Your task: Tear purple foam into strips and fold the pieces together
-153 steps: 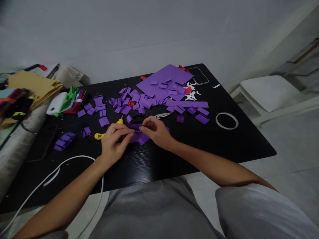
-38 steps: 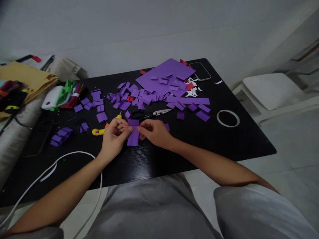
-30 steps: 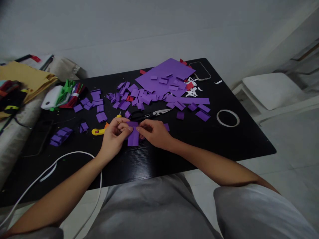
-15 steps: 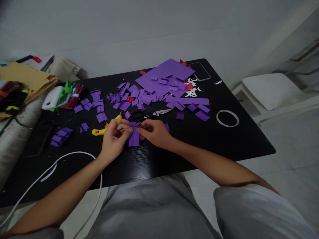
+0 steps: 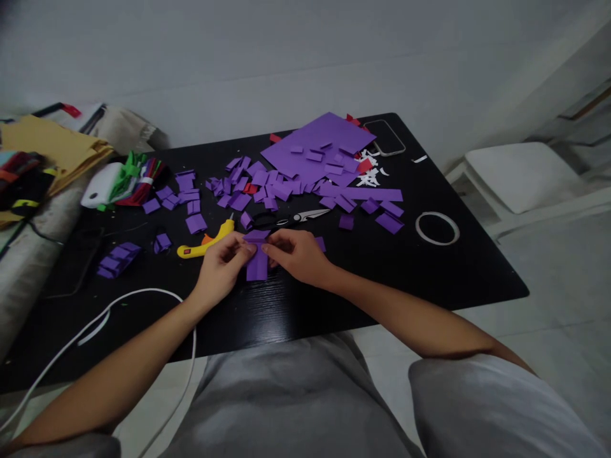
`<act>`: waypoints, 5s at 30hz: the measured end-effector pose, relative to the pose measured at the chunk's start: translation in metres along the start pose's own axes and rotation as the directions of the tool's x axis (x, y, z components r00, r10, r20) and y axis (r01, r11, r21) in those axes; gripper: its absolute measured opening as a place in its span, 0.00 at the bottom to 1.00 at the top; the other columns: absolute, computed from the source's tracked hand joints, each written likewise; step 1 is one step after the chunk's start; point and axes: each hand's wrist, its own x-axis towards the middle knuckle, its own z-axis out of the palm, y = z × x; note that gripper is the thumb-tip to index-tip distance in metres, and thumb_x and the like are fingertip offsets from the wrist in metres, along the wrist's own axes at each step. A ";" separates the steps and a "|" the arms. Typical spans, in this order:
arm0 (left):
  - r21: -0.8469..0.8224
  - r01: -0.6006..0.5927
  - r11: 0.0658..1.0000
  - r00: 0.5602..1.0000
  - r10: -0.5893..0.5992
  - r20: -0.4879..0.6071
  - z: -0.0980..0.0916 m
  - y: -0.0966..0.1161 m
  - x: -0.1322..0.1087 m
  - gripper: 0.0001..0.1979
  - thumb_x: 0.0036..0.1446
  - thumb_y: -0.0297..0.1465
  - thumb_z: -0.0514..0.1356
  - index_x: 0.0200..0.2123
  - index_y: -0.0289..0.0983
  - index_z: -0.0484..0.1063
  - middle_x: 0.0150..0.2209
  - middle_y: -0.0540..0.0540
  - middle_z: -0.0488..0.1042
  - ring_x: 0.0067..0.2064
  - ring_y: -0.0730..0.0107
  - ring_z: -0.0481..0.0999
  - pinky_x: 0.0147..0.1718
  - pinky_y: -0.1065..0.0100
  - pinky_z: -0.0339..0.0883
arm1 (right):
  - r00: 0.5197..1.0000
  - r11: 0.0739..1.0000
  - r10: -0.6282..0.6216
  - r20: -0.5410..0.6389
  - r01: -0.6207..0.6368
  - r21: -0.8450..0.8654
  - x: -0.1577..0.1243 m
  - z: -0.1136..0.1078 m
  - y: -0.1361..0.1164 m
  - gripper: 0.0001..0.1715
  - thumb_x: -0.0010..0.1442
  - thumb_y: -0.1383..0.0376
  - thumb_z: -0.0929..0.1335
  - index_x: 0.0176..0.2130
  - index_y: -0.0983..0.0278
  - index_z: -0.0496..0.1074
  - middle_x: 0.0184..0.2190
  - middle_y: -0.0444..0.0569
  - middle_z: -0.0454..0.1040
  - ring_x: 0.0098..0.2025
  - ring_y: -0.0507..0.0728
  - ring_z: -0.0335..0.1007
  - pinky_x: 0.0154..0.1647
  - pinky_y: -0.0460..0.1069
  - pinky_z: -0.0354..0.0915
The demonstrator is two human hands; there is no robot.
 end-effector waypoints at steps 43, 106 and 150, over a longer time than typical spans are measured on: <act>0.169 -0.076 0.983 0.997 0.070 0.038 -0.001 -0.003 -0.004 0.13 0.63 0.39 0.65 0.31 0.37 0.72 0.22 0.55 0.65 0.24 0.76 0.62 0.24 0.74 0.56 | 0.996 0.998 0.000 0.084 -0.005 0.055 0.005 0.000 0.010 0.22 0.55 0.50 0.79 0.32 0.64 0.75 0.24 0.43 0.77 0.27 0.53 0.75 0.33 0.49 0.72; -0.057 -0.055 0.997 0.998 0.056 0.010 0.000 -0.001 0.002 0.06 0.53 0.31 0.68 0.35 0.38 0.77 0.28 0.51 0.77 0.29 0.73 0.74 0.31 0.71 0.66 | 0.999 0.983 -0.035 -0.029 0.040 0.180 0.004 0.002 0.006 0.20 0.51 0.52 0.82 0.34 0.62 0.78 0.30 0.44 0.80 0.31 0.54 0.76 0.37 0.52 0.77; -0.036 0.163 0.986 0.974 -0.155 0.162 -0.006 0.001 0.008 0.12 0.53 0.37 0.69 0.32 0.36 0.72 0.21 0.54 0.73 0.22 0.74 0.73 0.26 0.72 0.68 | 0.998 0.982 0.040 -0.057 -0.029 0.185 0.010 -0.005 0.010 0.20 0.47 0.57 0.83 0.35 0.64 0.79 0.31 0.44 0.82 0.32 0.54 0.79 0.40 0.52 0.77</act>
